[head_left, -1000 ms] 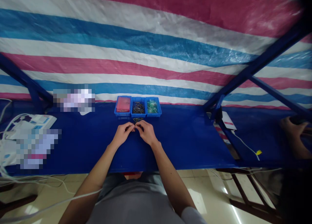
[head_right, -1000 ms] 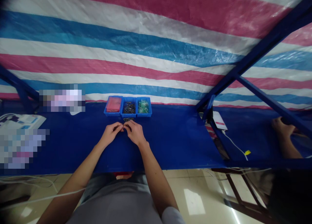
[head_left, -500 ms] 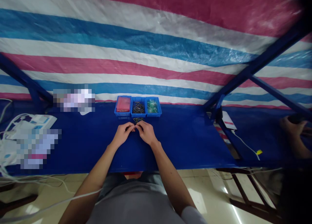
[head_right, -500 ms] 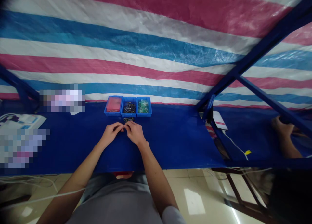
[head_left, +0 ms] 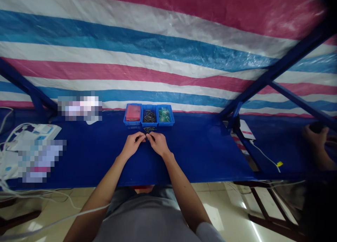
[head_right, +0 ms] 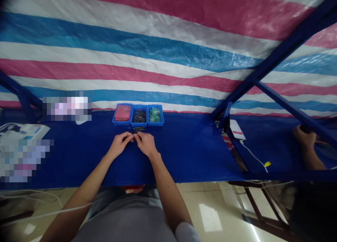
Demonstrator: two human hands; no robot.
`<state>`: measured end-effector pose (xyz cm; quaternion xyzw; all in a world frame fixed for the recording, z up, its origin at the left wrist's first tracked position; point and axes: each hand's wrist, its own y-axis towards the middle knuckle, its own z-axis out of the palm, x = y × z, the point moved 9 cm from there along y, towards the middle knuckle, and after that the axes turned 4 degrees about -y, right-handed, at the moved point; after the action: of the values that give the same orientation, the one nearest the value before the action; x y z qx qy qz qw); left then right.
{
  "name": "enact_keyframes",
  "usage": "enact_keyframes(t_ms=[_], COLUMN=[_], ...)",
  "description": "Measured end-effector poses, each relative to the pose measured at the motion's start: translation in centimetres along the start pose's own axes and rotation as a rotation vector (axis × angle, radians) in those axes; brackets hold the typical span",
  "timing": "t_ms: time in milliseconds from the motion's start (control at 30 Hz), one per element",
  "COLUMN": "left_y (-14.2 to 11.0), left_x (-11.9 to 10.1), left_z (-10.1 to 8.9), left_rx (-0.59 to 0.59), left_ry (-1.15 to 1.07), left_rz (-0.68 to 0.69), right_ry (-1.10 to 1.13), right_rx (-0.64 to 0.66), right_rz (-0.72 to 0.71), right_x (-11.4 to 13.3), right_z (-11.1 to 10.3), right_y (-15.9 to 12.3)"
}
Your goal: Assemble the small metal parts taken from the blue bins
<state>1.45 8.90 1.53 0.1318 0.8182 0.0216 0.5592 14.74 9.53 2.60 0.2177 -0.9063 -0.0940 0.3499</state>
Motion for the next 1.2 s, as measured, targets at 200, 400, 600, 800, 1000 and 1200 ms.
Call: enact_keyframes(t_ms=[200, 400, 600, 800, 1000, 1200], left_y=[-0.07, -0.07, -0.04, -0.03, -0.03, -0.08], left_x=[0.00, -0.30, -0.34, -0.32, -0.08, 0.16], left_z=[-0.17, -0.16, -0.12, 0.02, -0.02, -0.34], left_rx=[-0.014, -0.008, -0.007, 0.001, -0.002, -0.028], left_ry=[-0.027, -0.002, 0.004, 0.002, -0.018, -0.022], left_rz=[-0.007, -0.004, 0.005, 0.006, -0.006, -0.027], right_ry=[0.165, 0.148, 0.091, -0.024, -0.013, 0.132], right_rx=[-0.010, -0.010, 0.004, 0.029, 0.041, -0.012], right_rz=[-0.073, -0.070, -0.065, -0.036, -0.019, -0.061], right_x=[0.67, 0.53, 0.60, 0.36, 0.17, 0.59], right_z=[-0.36, -0.17, -0.19, 0.32, 0.41, -0.30], right_y=[0.01, 0.01, 0.00, -0.03, -0.04, 0.01])
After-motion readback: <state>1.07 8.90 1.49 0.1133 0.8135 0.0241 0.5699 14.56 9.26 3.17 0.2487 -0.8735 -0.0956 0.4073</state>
